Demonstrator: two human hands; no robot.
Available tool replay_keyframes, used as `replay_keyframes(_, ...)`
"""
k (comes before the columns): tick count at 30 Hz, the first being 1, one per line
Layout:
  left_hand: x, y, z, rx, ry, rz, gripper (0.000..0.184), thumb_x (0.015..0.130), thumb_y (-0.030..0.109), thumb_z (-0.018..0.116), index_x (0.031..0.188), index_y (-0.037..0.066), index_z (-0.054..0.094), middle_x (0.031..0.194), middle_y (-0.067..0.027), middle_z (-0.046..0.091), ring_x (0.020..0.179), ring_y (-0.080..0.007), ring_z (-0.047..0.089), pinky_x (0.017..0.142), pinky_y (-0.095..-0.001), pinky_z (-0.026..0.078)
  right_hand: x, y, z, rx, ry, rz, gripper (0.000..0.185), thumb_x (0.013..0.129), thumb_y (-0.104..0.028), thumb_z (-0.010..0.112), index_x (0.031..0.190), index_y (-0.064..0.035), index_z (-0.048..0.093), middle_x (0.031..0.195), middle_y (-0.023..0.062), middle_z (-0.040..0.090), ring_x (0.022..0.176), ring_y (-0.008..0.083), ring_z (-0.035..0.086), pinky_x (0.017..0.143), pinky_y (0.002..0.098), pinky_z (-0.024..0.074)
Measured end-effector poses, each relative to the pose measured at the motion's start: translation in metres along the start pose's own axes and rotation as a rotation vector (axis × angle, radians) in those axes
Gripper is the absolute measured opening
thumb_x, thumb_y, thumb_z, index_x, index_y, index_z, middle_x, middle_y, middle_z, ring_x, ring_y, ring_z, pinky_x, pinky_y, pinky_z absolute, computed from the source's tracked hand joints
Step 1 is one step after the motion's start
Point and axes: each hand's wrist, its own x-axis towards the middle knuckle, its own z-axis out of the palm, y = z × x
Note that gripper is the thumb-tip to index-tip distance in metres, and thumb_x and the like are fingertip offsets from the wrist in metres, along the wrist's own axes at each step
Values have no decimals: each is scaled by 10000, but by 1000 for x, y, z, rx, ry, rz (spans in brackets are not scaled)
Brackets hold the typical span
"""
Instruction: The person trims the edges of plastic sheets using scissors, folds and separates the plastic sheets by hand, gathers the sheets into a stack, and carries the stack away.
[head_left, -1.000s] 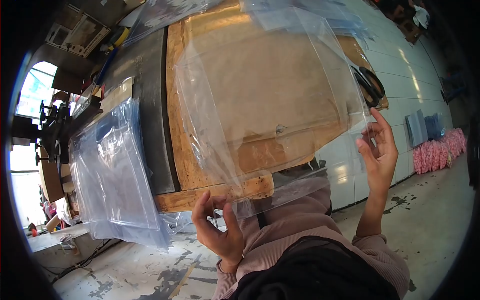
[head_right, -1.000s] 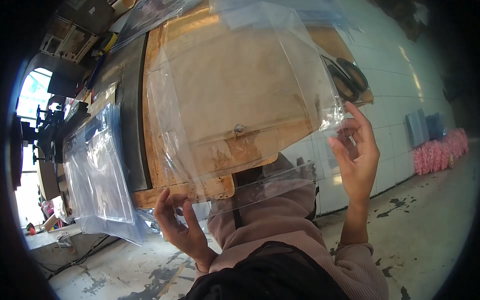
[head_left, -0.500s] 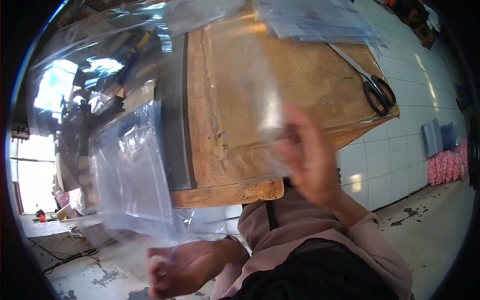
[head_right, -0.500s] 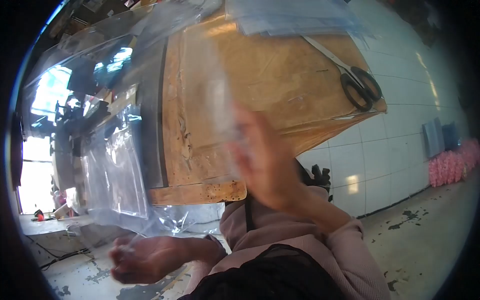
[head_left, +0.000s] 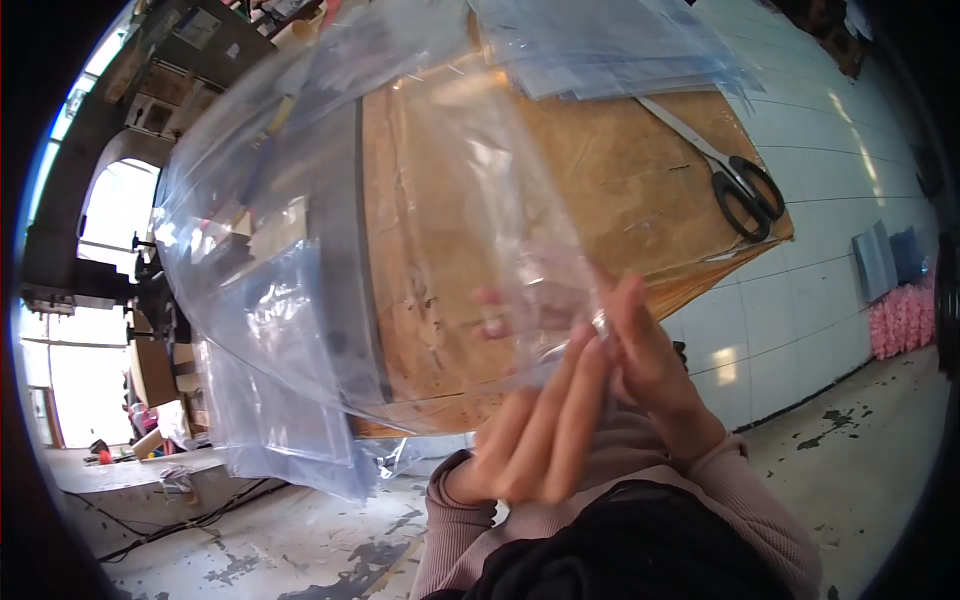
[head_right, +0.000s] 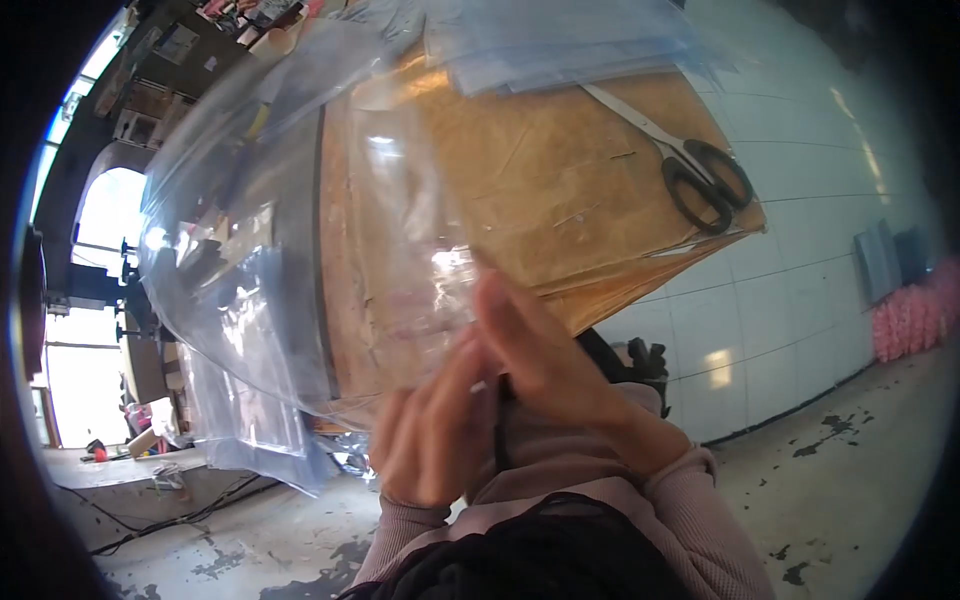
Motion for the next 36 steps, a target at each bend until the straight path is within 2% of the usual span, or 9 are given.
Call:
replay_keyframes(5, -10, 20, 28, -253, -131, -207, 320, 742, 129, 704, 999, -35, 608, 920, -103, 643, 676, -167, 590, 552, -251, 454, -14, -16, -31, -639, 209, -92, 432, 966, -231, 396, 1320, 13, 356, 1139, 129, 541, 953, 97, 534, 807, 227, 426)
replay_keyframes(8, -10, 13, 5, -240, -230, -186, 365, 791, 249, 660, 989, -56, 623, 939, -119, 629, 650, -164, 581, 564, -210, 472, -10, -24, -31, -553, 156, 122, 367, 965, -170, 387, 1290, -4, 414, 1165, 121, 543, 845, 99, 577, 761, 215, 441)
replay_keyframes(13, -9, 2, -6, 24, -330, -160, 362, 674, 248, 758, 1016, 182, 661, 997, 33, 615, 902, -171, 534, 714, -272, 448, 10, -31, -41, -546, 48, 133, 315, 951, -155, 414, 1219, -4, 484, 1050, 76, 618, 700, 116, 611, 695, 229, 480)
replay_keyframes(16, -16, -6, 12, -109, -430, -237, 388, 644, 197, 754, 1022, 216, 667, 1061, 28, 596, 870, -168, 535, 725, -262, 441, 3, -34, -45, -929, 158, 51, 280, 933, -132, 450, 1164, 12, 514, 946, 69, 635, 666, 101, 608, 668, 236, 494)
replay_keyframes(19, -25, -5, 21, -104, -388, -239, 446, 606, 196, 752, 1041, 250, 670, 1063, 36, 576, 790, -147, 516, 660, -262, 415, -22, -64, -45, -731, 312, 406, 237, 908, -97, 489, 1107, 22, 537, 894, 72, 621, 716, 107, 604, 660, 244, 489)
replay_keyframes(24, -29, -8, 28, -41, -333, -173, 425, 708, 127, 621, 1104, 282, 647, 1067, 26, 600, 678, -108, 488, 530, -230, 378, -34, -60, -61, -1329, 888, -429, 203, 858, -70, 558, 1045, 4, 582, 918, 79, 588, 819, 147, 568, 665, 275, 476)
replay_keyframes(27, -26, -8, 28, 4, -323, -136, 395, 750, 110, 600, 1103, 281, 646, 1070, 18, 601, 638, -102, 477, 510, -216, 369, -22, -85, -84, -1947, 717, -528, 274, 825, -71, 591, 1097, -37, 580, 1035, 99, 543, 897, 218, 547, 725, 306, 467)
replay_keyframes(32, -22, -7, 25, 44, -348, -76, 315, 842, 159, 556, 1141, 228, 627, 1008, -28, 596, 574, -98, 442, 483, -207, 365, -19, -99, -95, -2161, 599, -206, 374, 801, -108, 614, 1170, -98, 551, 1079, 105, 508, 989, 276, 499, 793, 344, 440)
replay_keyframes(36, -7, -10, 24, -39, -502, -131, 547, 643, 360, 690, 1176, 277, 600, 877, -3, 514, 690, -157, 469, 599, -248, 431, -21, -109, -103, -2076, 602, -120, 418, 816, -97, 587, 1228, -117, 521, 1034, 123, 519, 931, 272, 536, 777, 326, 437)
